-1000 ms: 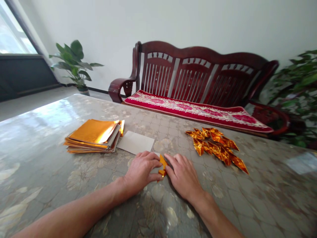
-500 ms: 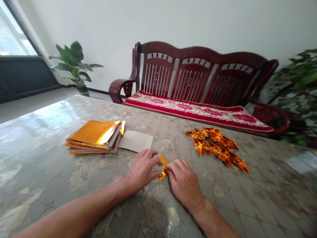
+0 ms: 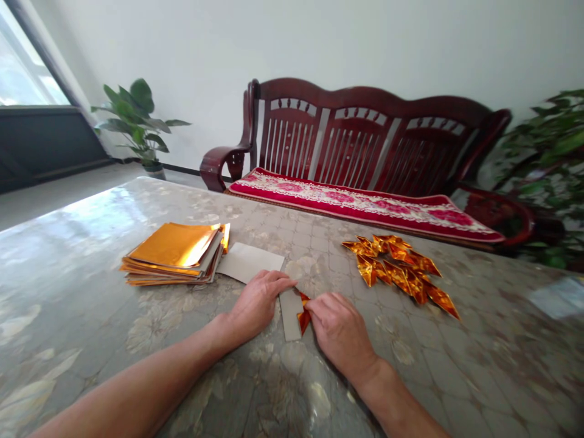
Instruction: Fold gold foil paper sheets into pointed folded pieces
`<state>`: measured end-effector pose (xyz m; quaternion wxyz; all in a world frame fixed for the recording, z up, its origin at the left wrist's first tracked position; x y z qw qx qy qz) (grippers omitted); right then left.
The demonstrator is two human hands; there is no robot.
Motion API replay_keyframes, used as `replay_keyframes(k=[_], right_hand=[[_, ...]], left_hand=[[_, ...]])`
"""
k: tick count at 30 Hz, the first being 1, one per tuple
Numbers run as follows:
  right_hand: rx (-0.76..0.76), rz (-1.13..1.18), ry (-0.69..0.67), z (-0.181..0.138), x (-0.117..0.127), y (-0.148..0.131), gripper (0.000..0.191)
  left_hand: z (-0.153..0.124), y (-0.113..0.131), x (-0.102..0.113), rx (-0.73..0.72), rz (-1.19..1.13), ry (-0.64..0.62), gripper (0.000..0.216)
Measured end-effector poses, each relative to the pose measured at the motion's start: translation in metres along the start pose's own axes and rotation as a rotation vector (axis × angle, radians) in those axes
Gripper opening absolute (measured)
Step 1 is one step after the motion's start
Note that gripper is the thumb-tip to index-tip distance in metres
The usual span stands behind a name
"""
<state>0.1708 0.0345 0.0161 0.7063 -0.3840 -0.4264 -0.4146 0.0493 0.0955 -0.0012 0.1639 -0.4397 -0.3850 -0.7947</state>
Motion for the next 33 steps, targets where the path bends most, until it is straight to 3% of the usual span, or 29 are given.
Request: replay_keyframes(k=[7,12,16,19,26,33], right_hand=[[-0.026,-0.006,-0.012,0.001,-0.001,0.005,0.019],[-0.105,0.001,-0.105,-0.004,0.007,-0.007,0.010],[-0.131,-0.061,-0.162,-0.011,0.011,-0.029,0.047],[-0.139,-0.146,-0.199,-0.015,0.005,-0.038,0.062],[-0.101,-0.200,-0.159,-0.016,-0.003,-0.030,0.054],[-0.101,-0.163,-0.088,-0.011,-0.001,-0.012,0.045]], left_hand=[[0.001,0.010,0.002,-0.099,0.018,-0.101,0.047],[0.001,0.017,0.007,-0.147,-0.009,-0.114,0.039],[0.001,0.015,0.007,-0.138,-0.031,-0.114,0.037],[0.001,0.014,0.005,-0.126,-0.031,-0.129,0.044],[0.001,0.017,0.005,-0.160,-0.024,-0.153,0.060],[0.000,0.019,0.008,-0.199,-0.070,-0.151,0.059]])
Point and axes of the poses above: each hand's wrist, its own z-axis towards the middle knuckle, its own x-axis out of the back of the hand, y = z × x, the point moved 9 cm from there along z, towards the middle knuckle, and after that the axes turned 1 degree about -x, right-handed, at the moved point
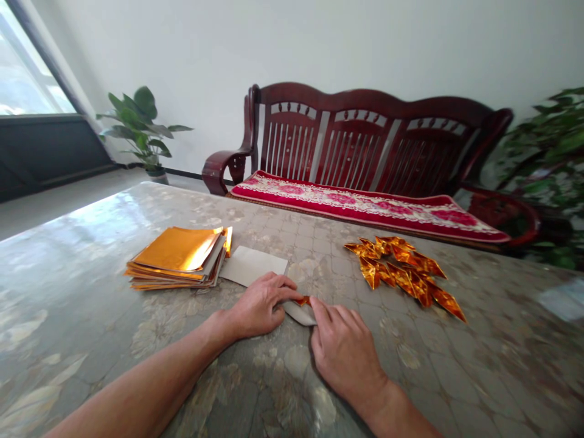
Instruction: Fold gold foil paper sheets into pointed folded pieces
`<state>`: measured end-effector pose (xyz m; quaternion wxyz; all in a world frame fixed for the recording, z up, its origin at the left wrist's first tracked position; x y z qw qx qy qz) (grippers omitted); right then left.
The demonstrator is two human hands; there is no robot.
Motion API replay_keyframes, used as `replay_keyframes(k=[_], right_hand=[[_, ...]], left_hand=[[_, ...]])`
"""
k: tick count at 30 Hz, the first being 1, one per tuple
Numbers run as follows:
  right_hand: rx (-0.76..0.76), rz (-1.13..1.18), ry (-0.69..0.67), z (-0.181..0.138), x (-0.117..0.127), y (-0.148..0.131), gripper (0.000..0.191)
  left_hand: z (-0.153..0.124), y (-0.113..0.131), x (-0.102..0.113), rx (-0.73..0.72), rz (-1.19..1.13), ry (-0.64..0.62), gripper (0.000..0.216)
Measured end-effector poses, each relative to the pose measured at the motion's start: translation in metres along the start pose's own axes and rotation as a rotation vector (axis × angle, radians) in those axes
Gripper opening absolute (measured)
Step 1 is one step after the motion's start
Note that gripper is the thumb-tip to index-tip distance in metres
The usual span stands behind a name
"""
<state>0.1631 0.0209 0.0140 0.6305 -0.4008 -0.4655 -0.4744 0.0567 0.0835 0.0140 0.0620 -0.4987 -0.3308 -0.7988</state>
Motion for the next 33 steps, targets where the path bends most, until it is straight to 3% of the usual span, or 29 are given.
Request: replay_keyframes(k=[8,14,28,33], right_hand=[[-0.034,0.199,0.098,0.006,0.009,0.020,0.035],[-0.070,0.326,0.134,0.008,0.009,0.027,0.031],[-0.088,0.716,0.266,0.011,0.009,0.041,0.022],[-0.139,0.689,0.348,0.010,0.009,0.052,0.016]], left_hand=[[0.001,0.000,-0.001,-0.021,-0.074,0.010,0.057],[0.001,-0.010,-0.001,0.118,-0.249,0.084,0.022],[-0.002,-0.025,-0.008,0.309,-0.494,0.171,0.018],[-0.003,-0.028,-0.012,0.365,-0.585,0.207,0.020]])
Point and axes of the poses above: each hand's wrist, its own z-axis towards the middle knuckle, its own x-axis out of the back of the hand, y = z × x, the point moved 9 cm from there along z, towards the middle knuckle, and after that the axes turned 1 degree about -x, right-handed, at the moved point
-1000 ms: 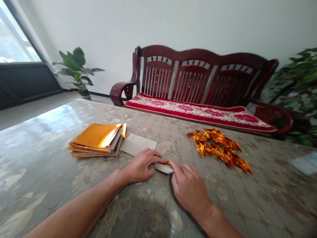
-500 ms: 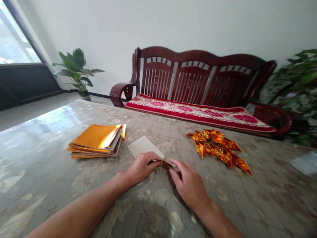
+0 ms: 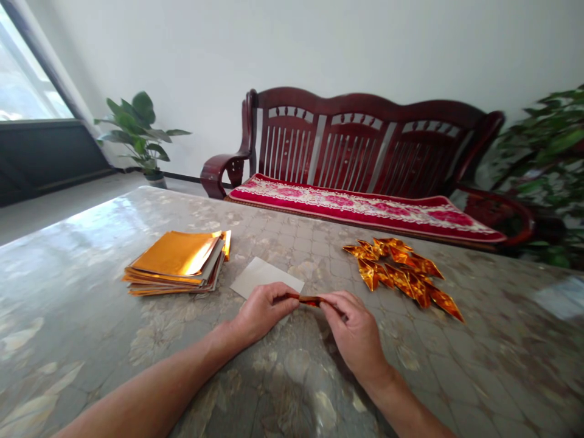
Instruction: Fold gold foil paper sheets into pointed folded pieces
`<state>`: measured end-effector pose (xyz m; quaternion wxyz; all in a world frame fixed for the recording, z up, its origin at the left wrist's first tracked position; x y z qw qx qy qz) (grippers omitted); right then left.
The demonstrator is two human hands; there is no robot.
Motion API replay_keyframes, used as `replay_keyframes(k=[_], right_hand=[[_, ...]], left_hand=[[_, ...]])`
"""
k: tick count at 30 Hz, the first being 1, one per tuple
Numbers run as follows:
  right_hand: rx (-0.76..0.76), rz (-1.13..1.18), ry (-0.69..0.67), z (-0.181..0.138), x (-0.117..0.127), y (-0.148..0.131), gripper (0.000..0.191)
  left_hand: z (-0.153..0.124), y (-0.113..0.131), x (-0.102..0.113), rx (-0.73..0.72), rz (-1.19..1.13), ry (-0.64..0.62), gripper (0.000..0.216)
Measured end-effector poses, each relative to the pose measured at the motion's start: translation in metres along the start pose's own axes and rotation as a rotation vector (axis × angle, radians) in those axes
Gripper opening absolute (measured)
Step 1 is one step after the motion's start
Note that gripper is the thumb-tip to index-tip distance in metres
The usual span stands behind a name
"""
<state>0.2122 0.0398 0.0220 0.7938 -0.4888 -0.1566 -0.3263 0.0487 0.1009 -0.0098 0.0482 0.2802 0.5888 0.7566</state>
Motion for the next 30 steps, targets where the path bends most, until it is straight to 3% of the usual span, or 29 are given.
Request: replay_keyframes(k=[5,10,15,22,30], right_hand=[[-0.097,0.056,0.037,-0.001,0.002,0.013,0.016],[-0.184,0.188,0.064,-0.002,0.001,0.020,0.020],[-0.157,0.232,0.116,-0.001,0.006,0.012,0.018],[-0.207,0.260,0.147,-0.001,0.008,0.013,0.019],[-0.366,0.460,0.163,-0.003,0.001,0.028,0.032]], left_hand=[[0.000,-0.008,-0.006,0.092,-0.196,0.007,0.026],[0.000,-0.001,0.001,0.010,-0.291,0.089,0.017],[-0.003,0.006,0.008,-0.043,-0.241,0.171,0.007],[-0.008,0.006,0.011,-0.103,-0.270,0.243,0.009],[-0.006,0.003,0.009,-0.037,-0.499,0.276,0.014]])
Point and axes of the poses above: each hand's wrist, its own z-axis towards the middle knuckle, its own x-axis out of the back of the hand, y = z × x, the point moved 9 cm from there along z, towards the middle knuckle, and after that the axes turned 1 degree about -x, right-handed, at the moved point
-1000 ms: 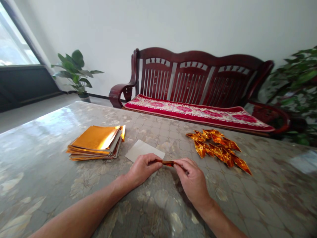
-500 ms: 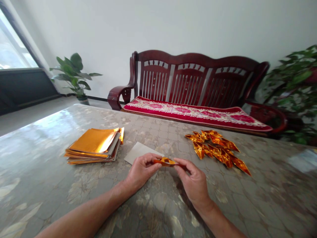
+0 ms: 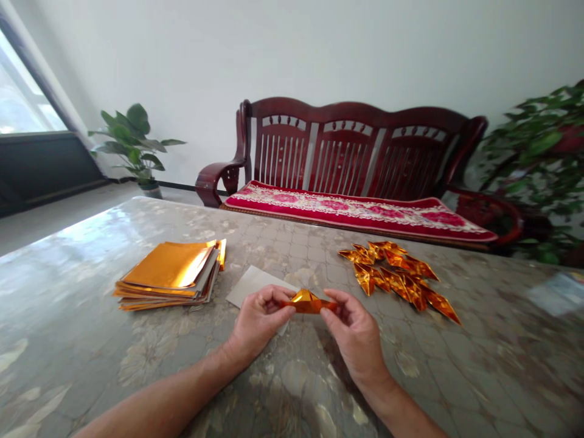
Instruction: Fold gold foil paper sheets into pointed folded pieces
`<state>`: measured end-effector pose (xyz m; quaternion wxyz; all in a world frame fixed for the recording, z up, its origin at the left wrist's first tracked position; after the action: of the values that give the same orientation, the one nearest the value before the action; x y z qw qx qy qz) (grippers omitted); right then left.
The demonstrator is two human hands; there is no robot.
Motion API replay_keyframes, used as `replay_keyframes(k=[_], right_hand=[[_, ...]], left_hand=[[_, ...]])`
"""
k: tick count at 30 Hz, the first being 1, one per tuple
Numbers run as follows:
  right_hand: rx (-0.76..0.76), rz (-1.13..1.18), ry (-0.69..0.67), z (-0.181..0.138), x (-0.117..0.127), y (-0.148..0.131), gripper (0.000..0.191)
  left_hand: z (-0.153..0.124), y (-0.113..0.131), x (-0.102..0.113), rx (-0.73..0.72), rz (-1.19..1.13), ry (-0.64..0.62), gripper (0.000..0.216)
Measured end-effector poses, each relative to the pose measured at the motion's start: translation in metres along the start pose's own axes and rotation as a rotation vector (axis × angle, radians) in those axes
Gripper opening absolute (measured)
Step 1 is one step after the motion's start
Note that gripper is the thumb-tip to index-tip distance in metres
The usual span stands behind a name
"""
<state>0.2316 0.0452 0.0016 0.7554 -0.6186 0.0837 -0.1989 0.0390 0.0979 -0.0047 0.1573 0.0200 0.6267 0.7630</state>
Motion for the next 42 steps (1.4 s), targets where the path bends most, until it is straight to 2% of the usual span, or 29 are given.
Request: replay_keyframes(k=[7,13,18,22,25,28,34,38,42], right_hand=[[-0.072,0.130,-0.059,-0.001,-0.007,0.000,0.039],[-0.107,0.122,-0.159,-0.002,-0.017,0.003,0.034],[-0.130,0.054,-0.163,-0.002,-0.017,0.006,0.027],[-0.206,0.109,-0.217,-0.006,-0.023,0.007,0.027],[-0.289,0.169,-0.269,-0.011,-0.029,0.010,0.026],[-0.347,0.206,-0.282,-0.014,-0.031,0.015,0.025],[-0.341,0.185,-0.301,-0.012,-0.031,0.017,0.031],[-0.306,0.142,-0.296,-0.010,-0.036,0.013,0.036],[-0.308,0.130,-0.302,-0.009,-0.042,0.011,0.040]], left_hand=[[0.000,-0.003,0.000,0.087,0.018,0.029,0.018],[-0.002,-0.006,-0.001,0.139,0.002,0.048,0.027],[-0.004,-0.013,-0.008,0.210,0.032,-0.024,0.036],[-0.006,-0.017,-0.016,0.246,0.171,-0.134,0.027],[-0.006,-0.014,-0.014,0.237,0.287,-0.129,0.030],[-0.007,-0.015,-0.012,0.269,0.290,-0.126,0.036],[-0.009,-0.023,-0.013,0.369,0.187,-0.127,0.045],[-0.009,-0.023,-0.012,0.353,0.231,-0.116,0.047],[-0.011,-0.027,-0.014,0.386,0.180,-0.123,0.049]])
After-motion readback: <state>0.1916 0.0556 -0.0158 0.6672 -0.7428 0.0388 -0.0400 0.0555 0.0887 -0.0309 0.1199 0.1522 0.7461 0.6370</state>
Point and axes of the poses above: each hand's wrist, its own z-axis towards the middle knuckle, its own x-axis out of the back of the hand, y = z × x, the point moved 9 cm from there along z, towards the middle knuckle, and after that the axes turned 1 degree about -x, right-handed, at the moved point
